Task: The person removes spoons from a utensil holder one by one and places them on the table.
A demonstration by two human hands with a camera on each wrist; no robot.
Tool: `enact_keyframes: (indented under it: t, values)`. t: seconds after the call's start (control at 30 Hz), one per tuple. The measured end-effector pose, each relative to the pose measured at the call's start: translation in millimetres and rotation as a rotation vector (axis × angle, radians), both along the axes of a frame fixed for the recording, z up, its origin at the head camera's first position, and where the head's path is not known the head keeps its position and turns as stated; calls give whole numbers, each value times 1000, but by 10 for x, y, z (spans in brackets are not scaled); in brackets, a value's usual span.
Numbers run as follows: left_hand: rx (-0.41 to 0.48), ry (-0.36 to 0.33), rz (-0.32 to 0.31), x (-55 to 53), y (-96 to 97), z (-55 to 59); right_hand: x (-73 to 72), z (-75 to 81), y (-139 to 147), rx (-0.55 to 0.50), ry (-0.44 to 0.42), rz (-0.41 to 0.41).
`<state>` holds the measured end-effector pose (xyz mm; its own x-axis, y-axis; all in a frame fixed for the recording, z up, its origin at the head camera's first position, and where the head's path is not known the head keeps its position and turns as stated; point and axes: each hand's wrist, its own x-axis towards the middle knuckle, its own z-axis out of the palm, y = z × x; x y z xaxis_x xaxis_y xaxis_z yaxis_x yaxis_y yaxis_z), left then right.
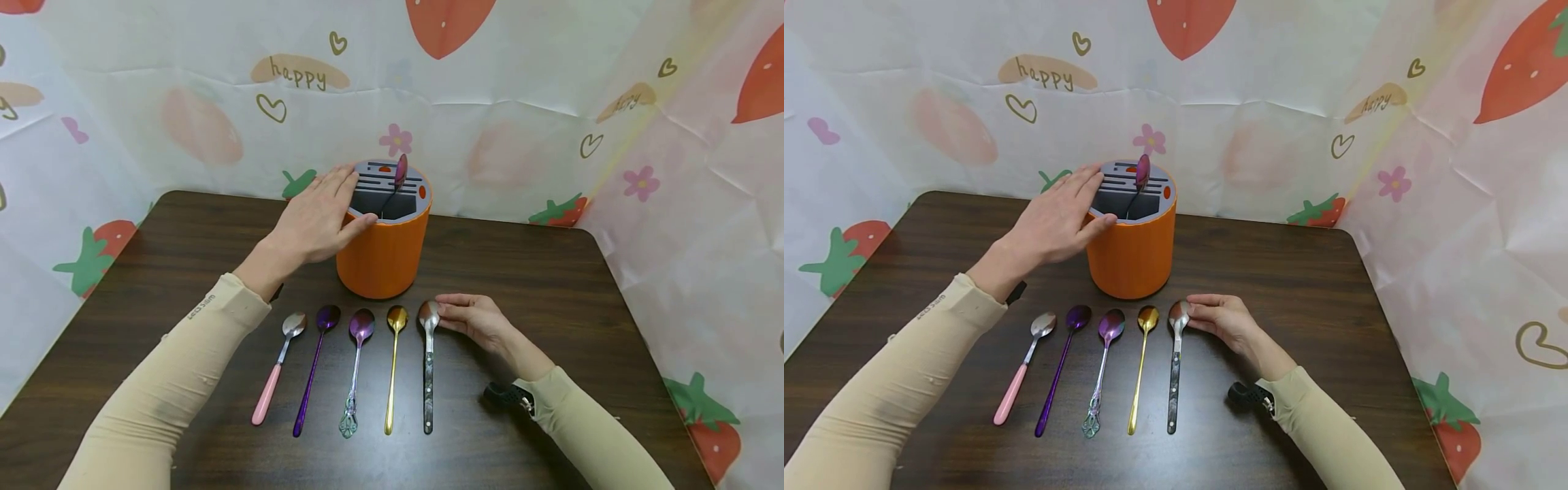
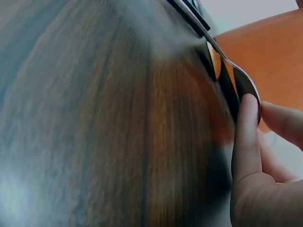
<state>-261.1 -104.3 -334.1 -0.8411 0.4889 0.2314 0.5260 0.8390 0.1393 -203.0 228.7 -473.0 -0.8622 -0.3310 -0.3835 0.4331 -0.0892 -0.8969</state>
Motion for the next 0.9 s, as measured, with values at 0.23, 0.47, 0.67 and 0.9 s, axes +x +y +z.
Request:
enact_keyframes:
  t: [0.23, 0.47, 0.67, 0.9]
  values:
    - [3, -1, -2, 4, 2, 6, 23, -17, 8, 109, 63, 18]
    - [-4, 3, 0, 1, 2, 6, 35, 24, 10, 280, 188, 90]
    - [-6, -1, 2, 2, -1, 4, 29, 18, 13, 403, 272, 132]
    - [-6, 5, 1, 1, -1, -1, 59, 52, 28, 502, 348, 171]
